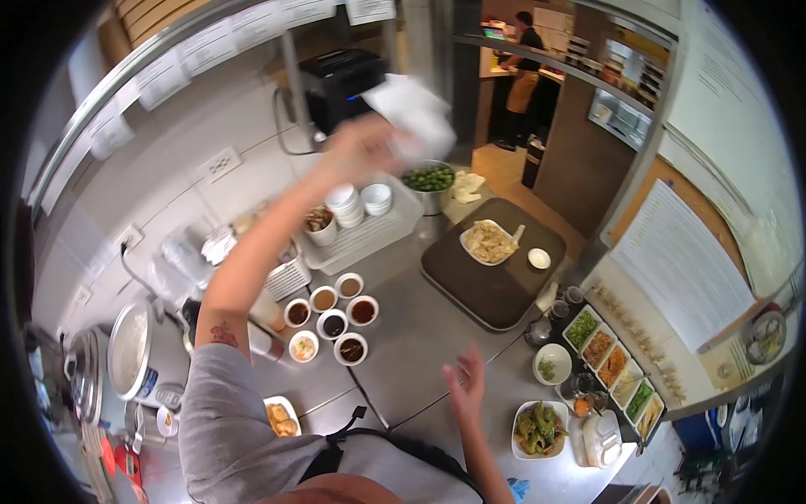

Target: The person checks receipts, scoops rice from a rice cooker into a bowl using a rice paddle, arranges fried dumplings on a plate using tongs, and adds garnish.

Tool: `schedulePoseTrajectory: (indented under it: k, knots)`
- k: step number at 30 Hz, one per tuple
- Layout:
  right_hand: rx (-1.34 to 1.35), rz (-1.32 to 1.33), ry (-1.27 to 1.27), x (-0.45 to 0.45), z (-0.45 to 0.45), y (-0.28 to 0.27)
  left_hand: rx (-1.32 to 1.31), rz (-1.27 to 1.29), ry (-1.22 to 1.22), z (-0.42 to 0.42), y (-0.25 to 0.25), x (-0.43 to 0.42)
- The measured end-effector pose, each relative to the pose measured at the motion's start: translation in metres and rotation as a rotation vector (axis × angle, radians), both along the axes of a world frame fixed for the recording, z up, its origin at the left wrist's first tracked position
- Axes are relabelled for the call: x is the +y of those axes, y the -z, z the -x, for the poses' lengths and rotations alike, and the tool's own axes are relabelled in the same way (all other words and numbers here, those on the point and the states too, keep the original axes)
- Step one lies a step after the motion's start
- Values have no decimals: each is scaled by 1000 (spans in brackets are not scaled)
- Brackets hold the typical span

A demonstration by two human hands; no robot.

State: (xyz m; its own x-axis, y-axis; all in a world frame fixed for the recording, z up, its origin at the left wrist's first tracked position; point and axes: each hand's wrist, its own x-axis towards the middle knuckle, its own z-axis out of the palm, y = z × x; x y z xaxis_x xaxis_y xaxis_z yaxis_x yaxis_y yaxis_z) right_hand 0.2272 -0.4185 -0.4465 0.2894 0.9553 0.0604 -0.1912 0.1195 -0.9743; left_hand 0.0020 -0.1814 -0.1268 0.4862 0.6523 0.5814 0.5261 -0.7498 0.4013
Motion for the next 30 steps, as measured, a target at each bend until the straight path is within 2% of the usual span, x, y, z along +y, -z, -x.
schedulePoseTrajectory:
  k: [1,2,3,4,6,8,9,10,11,12,13,14,16,19,21,23,26,30]
  knots:
    - [204,-43,-75,9,15,-33,-30,-208,327,-7,53,-11]
    - [410,-79,-161,17,31,-69,43,142,271,-11,82,-67]
    - [616,-103,-251,23,46,-90,223,73,493,-7,112,-92]
    - [571,-62,-251,30,55,-95,331,180,571,-2,141,-120]
    - [466,-1,-229,46,56,-102,648,406,570,21,105,-182]
    - [540,-1,-124,49,53,-115,450,316,468,62,70,-197]
    - [502,-10,-114,49,49,-118,457,195,324,84,31,-200]
    - [464,-19,-102,47,50,-122,341,-141,89,112,7,-202]
    - [489,4,-122,44,56,-126,274,-23,-227,133,-38,-209]
    - [516,30,-139,38,63,-128,239,-441,-318,178,-64,-197]
    - [545,58,-157,35,72,-128,-27,-532,-491,222,-86,-191]
    - [476,58,-211,33,81,-112,-17,-711,-688,257,-114,-202]
    - [341,40,-308,36,103,-69,-395,-675,-523,338,-133,-200]
    - [304,95,-528,22,143,-61,-538,-354,-662,384,-139,-220]
    - [316,159,-634,6,160,-73,-472,-244,-769,391,-138,-226]
    - [254,148,-686,9,168,-54,-434,-170,-802,387,-139,-232]
    - [195,172,-739,10,176,-40,-456,-202,-807,395,-152,-236]
    - [207,167,-786,13,183,-29,-476,-386,-900,397,-169,-221]
